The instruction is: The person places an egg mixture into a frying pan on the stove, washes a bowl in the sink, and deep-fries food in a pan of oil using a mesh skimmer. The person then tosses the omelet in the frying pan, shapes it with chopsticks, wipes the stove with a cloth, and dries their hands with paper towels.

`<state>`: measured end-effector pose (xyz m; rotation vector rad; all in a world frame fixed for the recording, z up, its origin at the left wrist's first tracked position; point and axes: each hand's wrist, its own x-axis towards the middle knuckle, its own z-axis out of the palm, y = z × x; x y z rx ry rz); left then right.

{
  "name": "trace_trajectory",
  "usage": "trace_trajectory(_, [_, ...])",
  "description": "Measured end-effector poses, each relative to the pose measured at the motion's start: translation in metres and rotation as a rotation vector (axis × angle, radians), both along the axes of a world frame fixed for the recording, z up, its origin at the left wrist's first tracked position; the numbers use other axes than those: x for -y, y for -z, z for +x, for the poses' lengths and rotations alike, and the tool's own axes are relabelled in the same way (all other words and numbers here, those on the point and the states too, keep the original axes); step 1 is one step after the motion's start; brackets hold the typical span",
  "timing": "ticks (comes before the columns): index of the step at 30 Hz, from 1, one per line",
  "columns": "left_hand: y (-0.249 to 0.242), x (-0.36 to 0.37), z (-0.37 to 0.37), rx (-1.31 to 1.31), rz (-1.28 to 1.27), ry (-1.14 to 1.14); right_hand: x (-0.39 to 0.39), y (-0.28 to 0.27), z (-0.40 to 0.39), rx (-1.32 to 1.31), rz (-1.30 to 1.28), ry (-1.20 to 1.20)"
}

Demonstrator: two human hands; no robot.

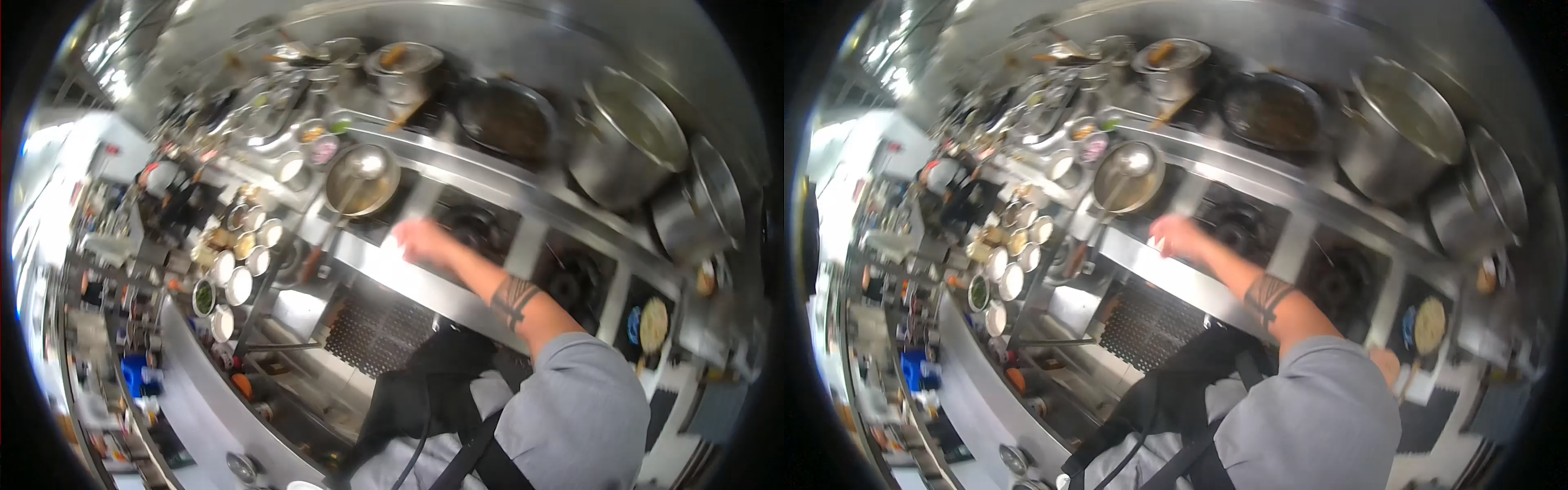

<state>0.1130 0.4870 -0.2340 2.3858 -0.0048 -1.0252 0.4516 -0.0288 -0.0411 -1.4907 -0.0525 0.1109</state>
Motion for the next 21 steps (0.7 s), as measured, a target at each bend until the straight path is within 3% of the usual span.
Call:
trace_trajectory(1, [0.004,0.000,0.002,-0.009,-0.022,0.039,-0.001,0.036,-0.056,-0.210,-0.008,-0.103])
trace_trajectory(4, [0.024,-0.002,0.015,-0.052,-0.078,0.222,-0.001,0.061,-0.244,-0.526,-0.261,0.067])
trace_trajectory(5, [0.032,-0.002,0.017,-0.072,-0.093,0.288,0.009,0.062,-0.294,-0.565,-0.230,0.166])
trace_trajectory(7, [0.053,0.000,0.019,-0.118,-0.139,0.376,0.024,0.063,-0.392,-0.535,-0.489,0.274])
trace_trajectory(8, [0.063,0.000,0.020,-0.121,-0.185,0.436,0.032,0.084,-0.437,-0.248,-0.805,0.425])
trace_trajectory(10, [0.063,0.018,0.025,0.013,-0.358,0.723,0.060,0.075,-0.513,-0.349,-0.802,0.706])
trace_trajectory(12, [0.061,0.029,0.041,0.335,-0.369,1.318,0.098,0.078,-0.584,-0.269,-1.002,1.005])
trace_trajectory(13, [0.043,0.053,0.035,0.340,-0.369,1.325,0.118,0.068,-0.617,-0.353,-0.913,1.089])
trace_trajectory(14, [0.026,0.079,0.016,-0.077,-0.352,0.541,0.138,0.055,-0.641,-0.179,-1.000,1.267])
trace_trajectory(15, [0.009,0.105,-0.007,-0.449,-0.293,-0.263,0.158,0.052,-0.663,-0.300,-1.130,1.374])
trace_trajectory(17, [-0.009,0.144,-0.043,-0.396,-0.306,-0.167,0.204,0.080,-0.698,-0.666,-1.189,1.480])
trace_trajectory(18, [-0.016,0.157,-0.062,-0.357,-0.322,-0.072,0.227,0.110,-0.712,-0.661,-1.174,1.487])
trace_trajectory(19, [-0.022,0.169,-0.083,-0.228,-0.265,0.205,0.253,0.139,-0.722,-0.718,-0.872,1.473])
trace_trajectory(21, [-0.007,0.166,-0.122,-0.118,-0.230,0.514,0.297,0.152,-0.734,-0.796,-0.246,1.283])
